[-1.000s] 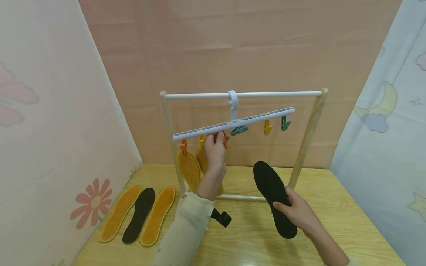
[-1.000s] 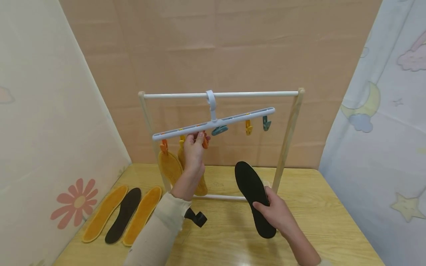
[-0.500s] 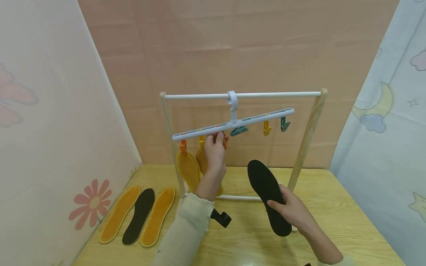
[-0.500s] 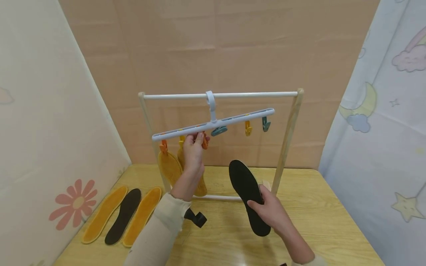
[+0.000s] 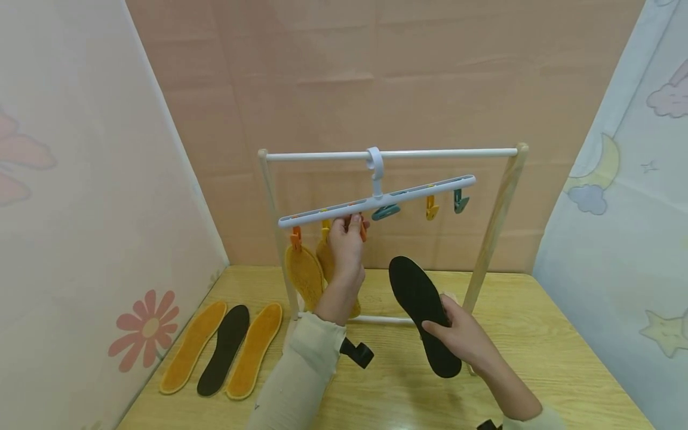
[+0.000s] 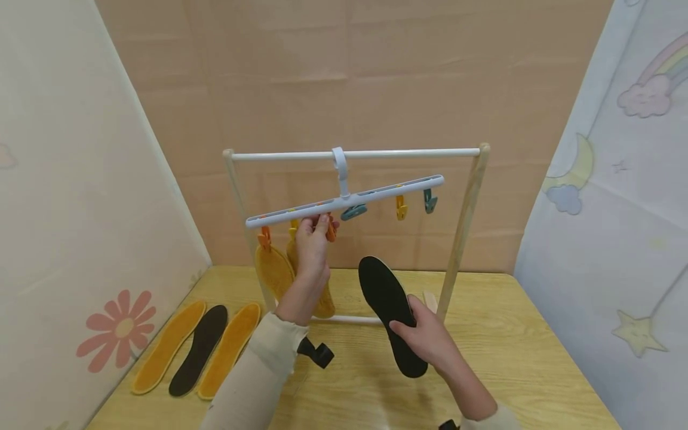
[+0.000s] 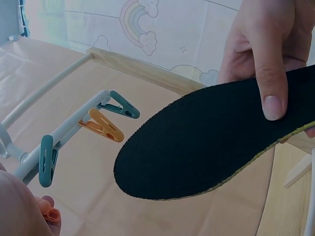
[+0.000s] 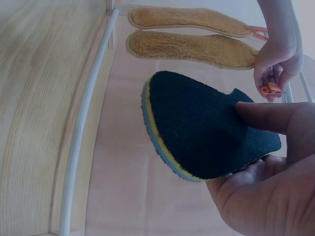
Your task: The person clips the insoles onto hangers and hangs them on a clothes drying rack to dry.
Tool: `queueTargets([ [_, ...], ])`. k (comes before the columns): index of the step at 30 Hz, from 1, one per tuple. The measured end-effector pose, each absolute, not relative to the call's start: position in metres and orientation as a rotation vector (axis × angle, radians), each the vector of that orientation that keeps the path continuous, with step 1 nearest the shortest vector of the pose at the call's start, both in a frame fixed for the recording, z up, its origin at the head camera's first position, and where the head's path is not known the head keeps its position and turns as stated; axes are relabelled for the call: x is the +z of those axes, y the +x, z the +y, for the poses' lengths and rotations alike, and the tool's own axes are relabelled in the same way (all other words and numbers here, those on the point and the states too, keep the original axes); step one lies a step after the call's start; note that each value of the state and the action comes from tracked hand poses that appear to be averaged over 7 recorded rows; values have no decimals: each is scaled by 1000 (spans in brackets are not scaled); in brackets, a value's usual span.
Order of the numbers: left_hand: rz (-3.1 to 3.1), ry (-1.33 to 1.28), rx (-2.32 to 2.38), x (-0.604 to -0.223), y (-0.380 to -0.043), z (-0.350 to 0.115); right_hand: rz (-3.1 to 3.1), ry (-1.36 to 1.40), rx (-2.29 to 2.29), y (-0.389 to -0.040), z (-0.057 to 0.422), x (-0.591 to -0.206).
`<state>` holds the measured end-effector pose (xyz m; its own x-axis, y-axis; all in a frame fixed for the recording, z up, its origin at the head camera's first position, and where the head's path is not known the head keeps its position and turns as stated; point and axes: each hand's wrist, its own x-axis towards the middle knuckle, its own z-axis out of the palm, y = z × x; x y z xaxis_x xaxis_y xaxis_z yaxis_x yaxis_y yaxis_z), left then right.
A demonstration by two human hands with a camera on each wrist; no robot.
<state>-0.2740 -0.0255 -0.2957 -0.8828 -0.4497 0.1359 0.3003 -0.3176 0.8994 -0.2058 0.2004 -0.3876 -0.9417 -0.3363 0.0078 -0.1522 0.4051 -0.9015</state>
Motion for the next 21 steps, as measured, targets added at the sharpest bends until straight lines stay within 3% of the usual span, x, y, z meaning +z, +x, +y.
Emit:
queueTargets([
  [21, -1473, 224, -2213, -295, -275, -24, 2495, -472, -1549, -216, 183, -381],
])
